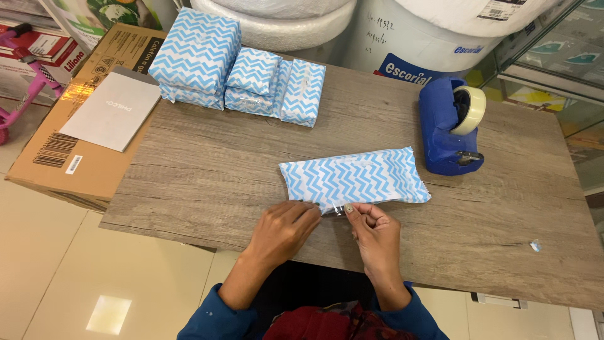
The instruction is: The person wraps small items in blue and white chevron-patterned paper and secures them with clear tape. They fold the paper around each item, apply tape to seal the edges, and place the finished packages on the table.
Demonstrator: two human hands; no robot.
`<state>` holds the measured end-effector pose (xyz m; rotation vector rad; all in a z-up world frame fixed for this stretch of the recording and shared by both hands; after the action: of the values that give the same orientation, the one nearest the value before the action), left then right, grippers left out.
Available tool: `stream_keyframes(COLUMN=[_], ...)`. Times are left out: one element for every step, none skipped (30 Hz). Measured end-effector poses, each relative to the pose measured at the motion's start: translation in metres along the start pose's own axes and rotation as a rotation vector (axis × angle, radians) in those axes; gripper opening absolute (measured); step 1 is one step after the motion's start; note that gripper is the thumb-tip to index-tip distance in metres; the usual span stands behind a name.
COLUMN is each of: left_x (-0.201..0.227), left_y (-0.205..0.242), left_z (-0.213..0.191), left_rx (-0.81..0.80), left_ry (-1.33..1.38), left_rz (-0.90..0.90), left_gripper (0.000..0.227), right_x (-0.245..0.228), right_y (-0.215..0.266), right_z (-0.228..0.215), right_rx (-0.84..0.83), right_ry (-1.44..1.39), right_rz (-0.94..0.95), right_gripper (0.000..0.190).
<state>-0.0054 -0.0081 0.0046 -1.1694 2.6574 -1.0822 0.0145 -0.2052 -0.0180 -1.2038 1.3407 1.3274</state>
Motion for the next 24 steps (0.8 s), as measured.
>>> stream_keyframes(left_x=[0.0,0.0,0.0,-0.001,0.0,0.0,0.0,0.0,0.001,0.001,0.001,0.001,0.001,0.002,0.002,0.003,0.003,0.004,0.004,0.005,0.005,0.005,0.006,0.006], left_y=[0.0,0.001,0.001,0.002,0.003,0.004,0.003,0.003,0.003,0.003,0.003,0.003,0.002,0.001,0.001,-0.001,-0.002,-0.003,-0.004,-0.005,-0.005,-0.007,-0.008,-0.009], left_z=[0.001,0.002,0.003,0.005,0.007,0.008,0.008,0.007,0.007,0.007,0.007,0.007,0.006,0.006,0.006,0.005,0.004,0.003,0.003,0.004,0.004,0.003,0.002,0.002], left_rx=[0.0,-0.019,-0.037,-0.038,-0.036,-0.034,-0.034,-0.026,-0.017,-0.017,-0.027,-0.038,-0.038,-0.046,-0.054,-0.054,-0.055,-0.056,-0.056,-0.057,-0.059,-0.059,-0.071,-0.082], left_ry=[0.001,-0.013,-0.027,-0.026,-0.063,-0.1,-0.099,-0.093,-0.086,-0.085,-0.085,-0.086,-0.085,-0.102,-0.118,-0.118,-0.113,-0.109,-0.109,-0.122,-0.136,-0.136,-0.141,-0.145], left_rz=[0.001,-0.014,-0.028,-0.027,-0.019,-0.01,-0.01,-0.005,0.001,0.001,0.005,0.009,0.009,0.018,0.027,0.027,0.03,0.033,0.034,0.029,0.023,0.024,0.021,0.017], left_gripper=[0.007,0.006,0.013,0.013,0.016,0.02,0.02,0.019,0.019,0.019,0.019,0.02,0.02,0.022,0.024,0.024,0.023,0.021,0.021,0.021,0.021,0.021,0.023,0.024], right_x=[0.001,0.001,0.002,-0.002,-0.005,-0.008,-0.008,-0.008,-0.009,-0.009,-0.009,-0.01,-0.006,-0.004,-0.001,-0.003,-0.005,-0.007,-0.007,-0.006,-0.006,-0.008,-0.01,-0.012], right_y=[0.0,-0.001,-0.001,0.0,0.002,0.003,0.003,0.003,0.003,0.004,0.004,0.004,0.003,0.002,0.001,0.002,0.003,0.003,0.003,0.003,0.003,0.003,0.004,0.004], right_z=[0.001,0.001,0.002,0.003,0.003,0.004,0.004,0.004,0.004,0.003,0.003,0.003,0.002,0.001,0.0,0.001,0.001,0.002,0.002,0.001,0.002,0.001,0.002,0.002], right_rx=[0.001,-0.001,-0.002,0.0,0.005,0.01,0.01,0.01,0.009,0.01,0.013,0.017,0.017,0.013,0.009,0.009,0.014,0.019,0.02,0.021,0.022,0.022,0.014,0.005], right_ry=[0.0,-0.007,-0.014,-0.014,0.003,0.019,0.019,0.035,0.052,0.052,0.077,0.101,0.102,0.112,0.122,0.122,0.127,0.133,0.133,0.126,0.119,0.118,0.119,0.12], right_rz=[0.0,-0.002,-0.004,-0.004,0.009,0.022,0.023,0.023,0.023,0.024,0.025,0.027,0.027,0.006,-0.015,-0.014,-0.004,0.007,0.006,0.014,0.022,0.022,0.024,0.026], right_gripper=[0.019,0.02,0.021,0.021,0.023,0.025,0.025,0.026,0.027,0.027,0.026,0.026,0.026,0.026,0.027,0.027,0.025,0.024,0.024,0.024,0.023,0.023,0.024,0.025])
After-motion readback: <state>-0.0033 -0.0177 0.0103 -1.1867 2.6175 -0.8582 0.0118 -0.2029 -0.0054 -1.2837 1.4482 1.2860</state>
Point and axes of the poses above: each hand's wrist, its own y-axis away from the middle knuckle, its own z-axis out of the palm, x = y × z, the point moved 4 cm from there along -y, towards the middle knuckle, and after that the axes turned 12 degrees about -x, right-handed, at the moved point
